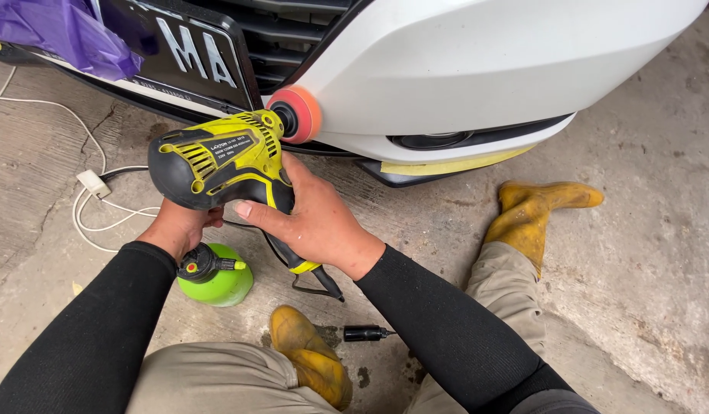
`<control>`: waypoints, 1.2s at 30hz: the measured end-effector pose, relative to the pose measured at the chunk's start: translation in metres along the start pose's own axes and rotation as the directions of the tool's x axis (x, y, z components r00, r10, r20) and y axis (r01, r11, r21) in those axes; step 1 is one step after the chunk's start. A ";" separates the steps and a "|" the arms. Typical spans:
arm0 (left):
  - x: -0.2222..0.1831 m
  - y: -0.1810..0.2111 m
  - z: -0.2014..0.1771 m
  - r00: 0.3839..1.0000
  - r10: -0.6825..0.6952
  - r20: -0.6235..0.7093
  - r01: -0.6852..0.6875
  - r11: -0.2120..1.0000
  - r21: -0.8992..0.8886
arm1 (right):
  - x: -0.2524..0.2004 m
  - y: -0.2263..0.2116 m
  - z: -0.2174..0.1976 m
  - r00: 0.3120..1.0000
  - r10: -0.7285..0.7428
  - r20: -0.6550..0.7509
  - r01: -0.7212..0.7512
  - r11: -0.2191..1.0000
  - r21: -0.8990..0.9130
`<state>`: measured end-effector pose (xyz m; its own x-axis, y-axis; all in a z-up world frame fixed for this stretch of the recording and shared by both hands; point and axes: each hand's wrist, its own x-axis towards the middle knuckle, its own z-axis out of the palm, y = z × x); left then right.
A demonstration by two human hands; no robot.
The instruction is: The person sits on the floor and uses a yellow electric polisher with an orange pad to buff the front bumper of a white car. They also use a green spray bottle to apply liquid to the surface and a small black bottle to apply a substance before polishing.
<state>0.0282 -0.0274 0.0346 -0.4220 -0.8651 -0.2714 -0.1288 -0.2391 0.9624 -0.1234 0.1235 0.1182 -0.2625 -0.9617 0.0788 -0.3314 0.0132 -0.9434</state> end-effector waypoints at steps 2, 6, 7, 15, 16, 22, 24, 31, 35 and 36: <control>0.000 0.003 0.002 1.000 -0.002 -0.012 0.002 1.000 0.011 | 0.000 -0.004 -0.003 1.000 0.019 -0.010 -0.018 0.999 0.042; 0.000 0.008 0.006 1.000 -0.001 -0.019 0.001 1.000 0.021 | -0.003 -0.011 -0.009 1.000 0.025 -0.011 -0.025 0.999 0.040; 0.001 0.010 0.008 1.000 -0.002 -0.023 0.002 1.000 0.026 | -0.004 -0.011 -0.010 0.999 0.024 -0.020 -0.023 0.998 0.050; -0.001 0.028 0.020 0.999 0.017 -0.040 -0.015 0.998 0.057 | -0.011 -0.022 -0.023 0.998 0.014 -0.061 -0.010 0.997 0.074; -0.001 0.030 0.022 0.999 0.021 -0.044 -0.019 0.998 0.064 | -0.011 -0.025 -0.026 0.998 0.012 -0.066 -0.007 0.997 0.073; -0.004 0.052 0.034 0.997 0.053 -0.057 -0.047 0.994 0.099 | -0.012 -0.036 -0.035 0.995 -0.006 -0.101 0.017 0.993 0.113; -0.002 0.060 0.039 0.996 0.064 -0.058 -0.057 0.992 0.108 | -0.011 -0.039 -0.039 0.993 -0.010 -0.114 0.025 0.991 0.130; 0.004 0.082 0.043 0.994 0.083 -0.067 -0.073 0.987 0.142 | -0.008 -0.045 -0.057 0.992 -0.027 -0.126 0.053 0.977 0.206; 0.007 0.094 0.045 0.993 0.092 -0.075 -0.079 0.984 0.161 | -0.007 -0.043 -0.063 0.987 -0.047 -0.155 0.087 0.961 0.262; 0.008 0.097 0.047 0.993 0.095 -0.071 -0.082 0.983 0.162 | -0.007 -0.045 -0.065 0.986 -0.049 -0.159 0.090 0.961 0.261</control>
<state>-0.0298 -0.0365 0.1250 -0.3673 -0.9130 -0.1777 -0.2372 -0.0928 0.9670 -0.1658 0.1475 0.1807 -0.3872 -0.9053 0.1748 -0.1052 -0.1450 -0.9838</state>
